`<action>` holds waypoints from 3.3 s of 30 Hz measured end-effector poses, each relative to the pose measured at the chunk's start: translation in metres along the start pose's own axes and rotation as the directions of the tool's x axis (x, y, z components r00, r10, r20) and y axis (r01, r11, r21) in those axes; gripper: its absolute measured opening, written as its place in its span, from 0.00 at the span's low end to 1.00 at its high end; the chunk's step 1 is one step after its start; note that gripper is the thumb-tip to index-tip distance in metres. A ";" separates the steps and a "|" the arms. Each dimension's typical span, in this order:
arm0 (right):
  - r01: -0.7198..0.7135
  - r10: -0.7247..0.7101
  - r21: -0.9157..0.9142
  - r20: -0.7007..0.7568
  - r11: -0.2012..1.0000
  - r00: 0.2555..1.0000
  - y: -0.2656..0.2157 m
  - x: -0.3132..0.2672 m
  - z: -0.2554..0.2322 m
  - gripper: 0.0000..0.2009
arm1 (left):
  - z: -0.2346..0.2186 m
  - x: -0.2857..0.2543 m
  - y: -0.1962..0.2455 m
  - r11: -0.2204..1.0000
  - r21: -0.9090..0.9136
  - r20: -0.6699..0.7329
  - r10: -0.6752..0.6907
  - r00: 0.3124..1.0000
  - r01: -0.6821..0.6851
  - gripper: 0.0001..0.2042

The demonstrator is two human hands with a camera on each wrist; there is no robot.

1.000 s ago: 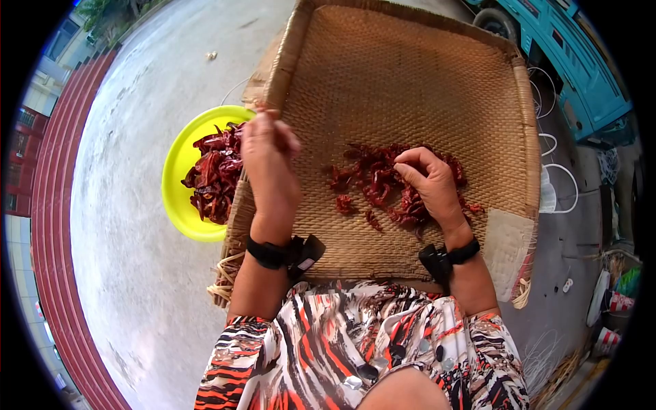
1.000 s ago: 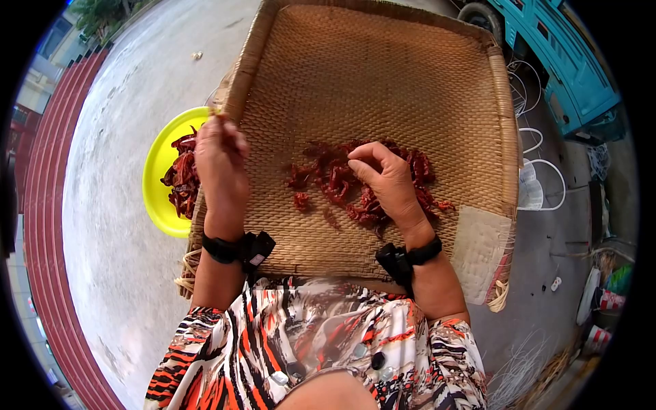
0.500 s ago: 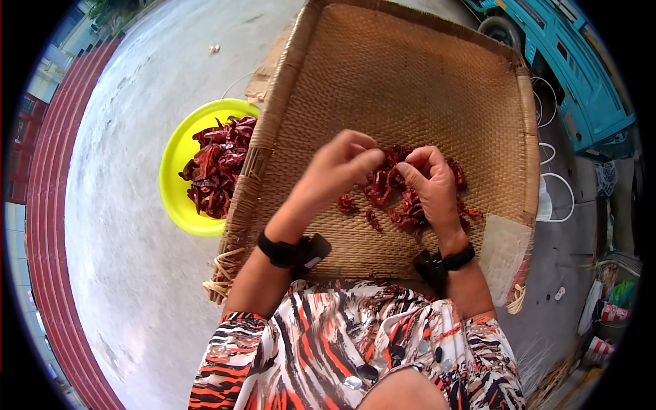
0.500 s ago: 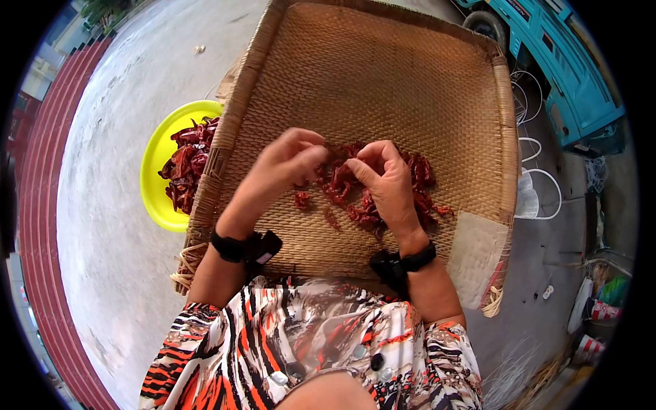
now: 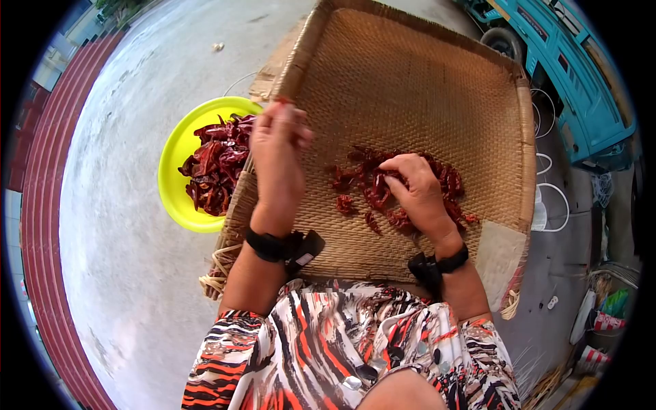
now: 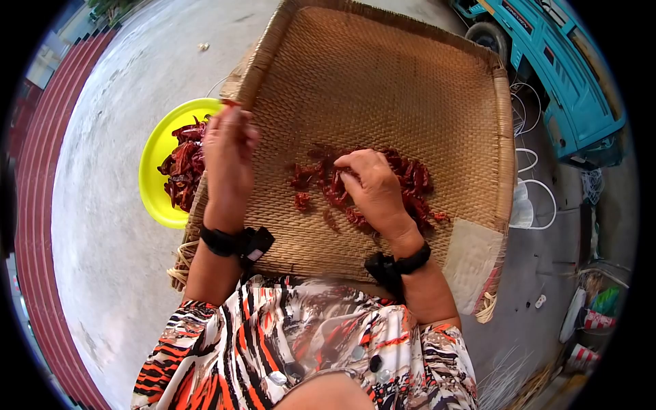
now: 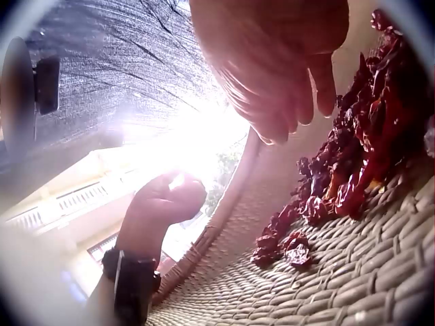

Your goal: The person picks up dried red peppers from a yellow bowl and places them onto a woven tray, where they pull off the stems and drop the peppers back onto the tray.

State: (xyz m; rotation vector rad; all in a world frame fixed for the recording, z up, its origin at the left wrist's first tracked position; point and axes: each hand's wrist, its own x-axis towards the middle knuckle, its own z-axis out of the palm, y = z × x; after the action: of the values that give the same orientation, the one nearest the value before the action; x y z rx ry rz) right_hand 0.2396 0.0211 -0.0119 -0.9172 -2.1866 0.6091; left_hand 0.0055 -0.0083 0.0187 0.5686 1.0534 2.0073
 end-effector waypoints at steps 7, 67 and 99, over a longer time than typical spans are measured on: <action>0.131 -0.100 -0.202 0.156 0.971 0.983 0.009 -0.004 0.013 0.10 | -0.060 0.043 0.037 0.845 -0.532 -0.122 -0.149 0.981 0.063 0.20; -0.335 0.354 0.354 0.014 0.873 0.935 -0.003 0.009 0.008 0.08 | 0.005 -0.006 -0.003 0.864 0.359 0.282 -0.460 0.842 0.352 0.12; -0.283 0.283 -0.188 -0.025 0.941 0.959 0.046 -0.004 -0.036 0.15 | -0.050 0.039 0.026 0.964 -0.203 -0.498 0.049 0.866 -0.172 0.15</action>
State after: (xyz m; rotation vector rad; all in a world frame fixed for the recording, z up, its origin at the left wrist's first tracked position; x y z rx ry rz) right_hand 0.2880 0.0528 -0.0194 -1.3495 -2.1582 0.5398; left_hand -0.0625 -0.0103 0.0134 -0.0242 1.0545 2.4118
